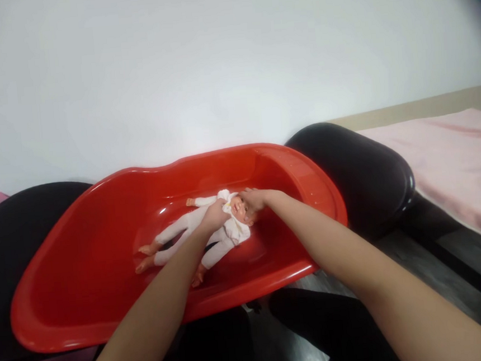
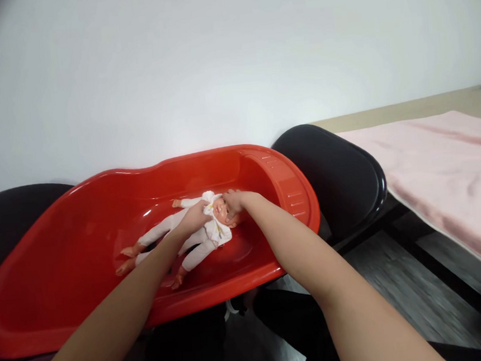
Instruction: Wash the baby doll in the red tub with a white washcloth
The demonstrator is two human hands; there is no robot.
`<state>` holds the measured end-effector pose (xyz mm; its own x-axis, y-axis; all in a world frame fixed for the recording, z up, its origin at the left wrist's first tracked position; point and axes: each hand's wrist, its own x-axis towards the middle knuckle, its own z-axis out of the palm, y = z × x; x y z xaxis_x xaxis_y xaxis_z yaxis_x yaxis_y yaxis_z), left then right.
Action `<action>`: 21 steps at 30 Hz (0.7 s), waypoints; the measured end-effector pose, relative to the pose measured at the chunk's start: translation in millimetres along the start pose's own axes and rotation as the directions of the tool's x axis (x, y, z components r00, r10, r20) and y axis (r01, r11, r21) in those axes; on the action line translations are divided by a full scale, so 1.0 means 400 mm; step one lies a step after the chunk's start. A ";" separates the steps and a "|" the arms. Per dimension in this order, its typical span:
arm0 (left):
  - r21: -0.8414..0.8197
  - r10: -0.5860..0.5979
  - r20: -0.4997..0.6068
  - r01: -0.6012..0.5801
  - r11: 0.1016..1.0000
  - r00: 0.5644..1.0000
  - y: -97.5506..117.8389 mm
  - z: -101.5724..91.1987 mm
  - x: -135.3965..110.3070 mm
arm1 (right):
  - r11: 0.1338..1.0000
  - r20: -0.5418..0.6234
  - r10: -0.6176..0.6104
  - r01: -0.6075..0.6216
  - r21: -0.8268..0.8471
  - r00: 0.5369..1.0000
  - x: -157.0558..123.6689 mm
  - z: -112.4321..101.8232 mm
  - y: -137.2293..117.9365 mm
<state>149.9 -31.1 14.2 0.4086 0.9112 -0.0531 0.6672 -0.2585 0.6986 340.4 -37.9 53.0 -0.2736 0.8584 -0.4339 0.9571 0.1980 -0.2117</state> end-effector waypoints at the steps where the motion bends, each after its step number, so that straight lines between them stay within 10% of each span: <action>1: 0.023 -0.005 0.012 0.005 1.000 1.000 0.002 -0.002 -0.002 | 1.000 0.000 -0.001 0.001 0.003 1.000 -0.002 -0.001 -0.001; 9: 0.032 0.016 0.090 -0.019 0.999 0.996 0.001 -0.008 -0.010 | 0.999 0.000 -0.024 0.024 0.025 1.000 -0.018 -0.008 -0.001; 21: -0.324 -0.144 -0.399 0.007 0.946 0.906 -0.007 -0.024 0.021 | 0.979 0.066 0.107 -0.117 0.167 0.992 -0.010 -0.008 0.048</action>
<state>145.6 -19.6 18.7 0.0254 0.9904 0.1362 0.4321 -0.1337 0.8919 360.1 -36.0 53.5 -0.1751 0.8414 -0.5112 0.9529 0.0143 -0.3029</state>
